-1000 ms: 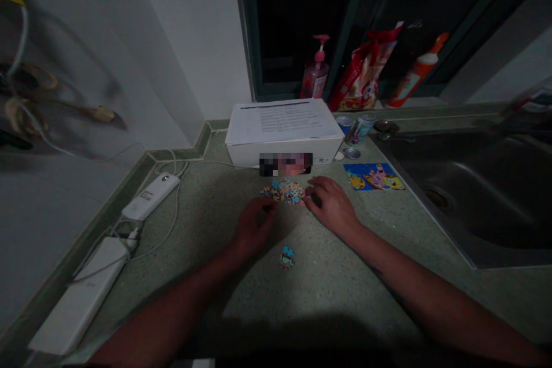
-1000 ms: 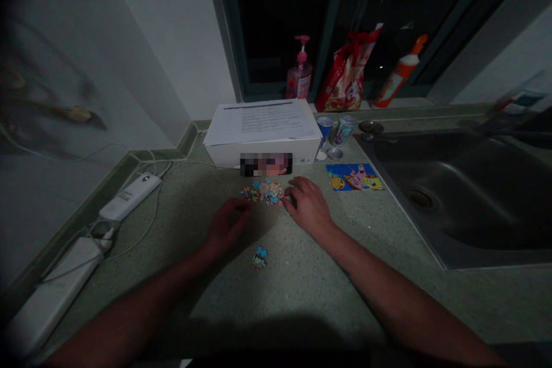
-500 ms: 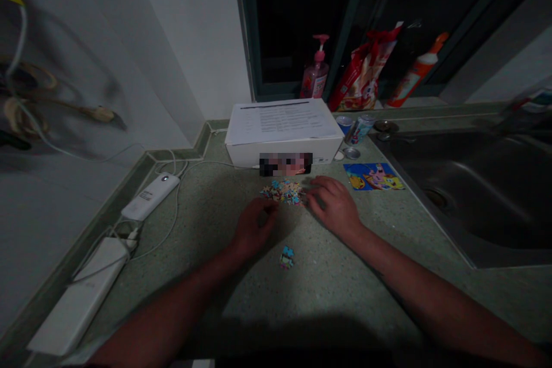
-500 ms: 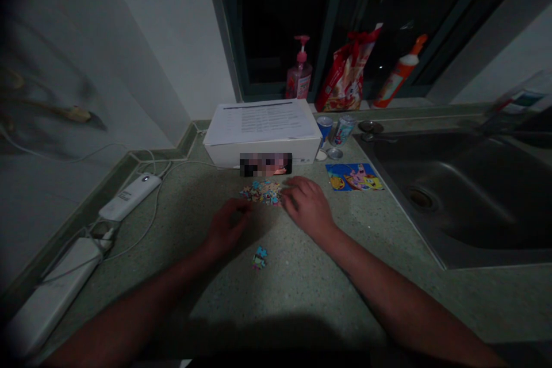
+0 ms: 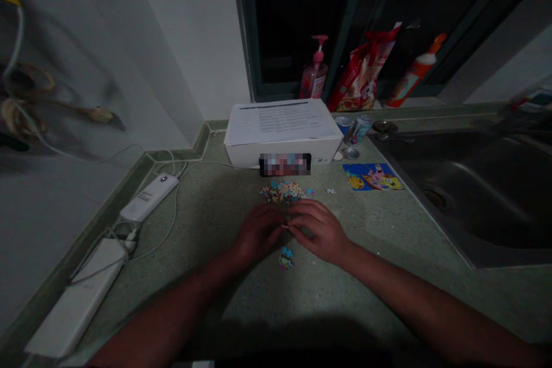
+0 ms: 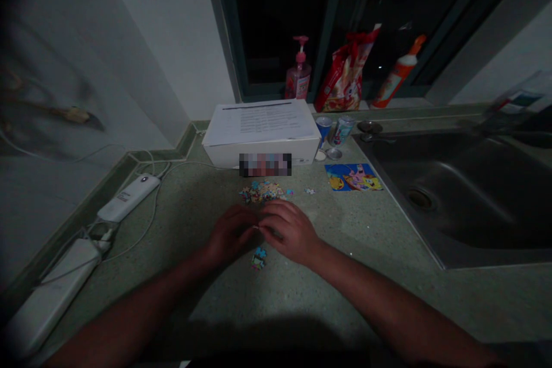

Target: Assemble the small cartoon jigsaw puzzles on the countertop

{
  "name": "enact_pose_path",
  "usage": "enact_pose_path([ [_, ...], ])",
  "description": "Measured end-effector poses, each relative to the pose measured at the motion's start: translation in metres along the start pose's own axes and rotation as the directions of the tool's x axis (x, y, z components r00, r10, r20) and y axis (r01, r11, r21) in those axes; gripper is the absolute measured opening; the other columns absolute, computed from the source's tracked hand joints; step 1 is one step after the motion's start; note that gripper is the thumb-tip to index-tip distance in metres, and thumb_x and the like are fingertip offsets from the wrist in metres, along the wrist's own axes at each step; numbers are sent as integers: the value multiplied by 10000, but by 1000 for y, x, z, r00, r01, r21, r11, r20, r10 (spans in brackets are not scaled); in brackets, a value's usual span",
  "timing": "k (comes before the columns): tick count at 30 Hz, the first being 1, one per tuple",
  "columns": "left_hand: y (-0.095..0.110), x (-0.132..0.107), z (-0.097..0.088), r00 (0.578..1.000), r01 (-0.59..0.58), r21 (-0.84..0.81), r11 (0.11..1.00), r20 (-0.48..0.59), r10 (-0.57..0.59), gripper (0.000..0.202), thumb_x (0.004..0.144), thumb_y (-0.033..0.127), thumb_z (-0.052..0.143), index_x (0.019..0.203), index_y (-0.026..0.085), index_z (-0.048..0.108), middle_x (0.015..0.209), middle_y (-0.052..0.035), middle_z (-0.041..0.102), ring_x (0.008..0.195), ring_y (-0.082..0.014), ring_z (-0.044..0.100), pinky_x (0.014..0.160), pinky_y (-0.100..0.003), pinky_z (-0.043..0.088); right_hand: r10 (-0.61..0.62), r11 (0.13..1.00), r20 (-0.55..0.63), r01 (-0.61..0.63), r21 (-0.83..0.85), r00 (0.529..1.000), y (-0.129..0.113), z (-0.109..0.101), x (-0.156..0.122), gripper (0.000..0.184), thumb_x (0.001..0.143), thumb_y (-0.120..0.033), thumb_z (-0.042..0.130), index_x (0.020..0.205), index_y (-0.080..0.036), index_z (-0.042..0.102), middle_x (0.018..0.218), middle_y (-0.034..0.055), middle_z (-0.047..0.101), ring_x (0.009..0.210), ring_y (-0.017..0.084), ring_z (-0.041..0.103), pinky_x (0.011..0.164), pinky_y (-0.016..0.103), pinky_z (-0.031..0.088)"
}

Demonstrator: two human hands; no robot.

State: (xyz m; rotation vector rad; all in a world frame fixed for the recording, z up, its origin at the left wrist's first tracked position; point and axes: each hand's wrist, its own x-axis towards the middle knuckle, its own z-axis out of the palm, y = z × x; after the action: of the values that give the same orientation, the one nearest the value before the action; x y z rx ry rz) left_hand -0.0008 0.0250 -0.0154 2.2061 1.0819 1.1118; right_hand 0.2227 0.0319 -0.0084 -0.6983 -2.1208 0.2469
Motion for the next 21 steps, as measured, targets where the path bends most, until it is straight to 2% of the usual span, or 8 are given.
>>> enact_pose_path([
  [5,2,0,-2,1000,10,10,1000,-25,-10,144,985,340,656,936,241,748,893,-57,760,863,-221,709,821,-367,572,23,999,5,-22,-34,1000,3,-1,0,148,975,-213,635,1095,-276,694,1122,69,752,1133,259,703,992,490,591],
  [10,3,0,-2,999,13,33,999,-34,-12,128,990,312,655,944,236,747,906,-56,760,868,-214,706,827,-359,566,50,998,92,-46,-49,995,3,-1,0,108,991,-242,638,1094,-240,673,1117,97,740,1136,270,691,985,488,591],
  [14,3,0,-2,999,-31,44,999,-38,33,104,986,281,666,950,231,751,922,-59,765,869,-208,706,820,-350,568,95,995,136,-96,6,986,3,-1,0,133,999,-304,661,1106,-226,666,1143,112,733,1143,279,681,993,496,576],
  [21,2,-1,-1,995,-91,101,991,-31,95,111,994,272,663,974,233,765,921,-62,770,864,-211,713,817,-353,566,151,977,132,-168,133,980,3,-1,-1,100,1006,-255,650,1103,-236,663,1115,92,728,1095,244,686,961,436,577],
])
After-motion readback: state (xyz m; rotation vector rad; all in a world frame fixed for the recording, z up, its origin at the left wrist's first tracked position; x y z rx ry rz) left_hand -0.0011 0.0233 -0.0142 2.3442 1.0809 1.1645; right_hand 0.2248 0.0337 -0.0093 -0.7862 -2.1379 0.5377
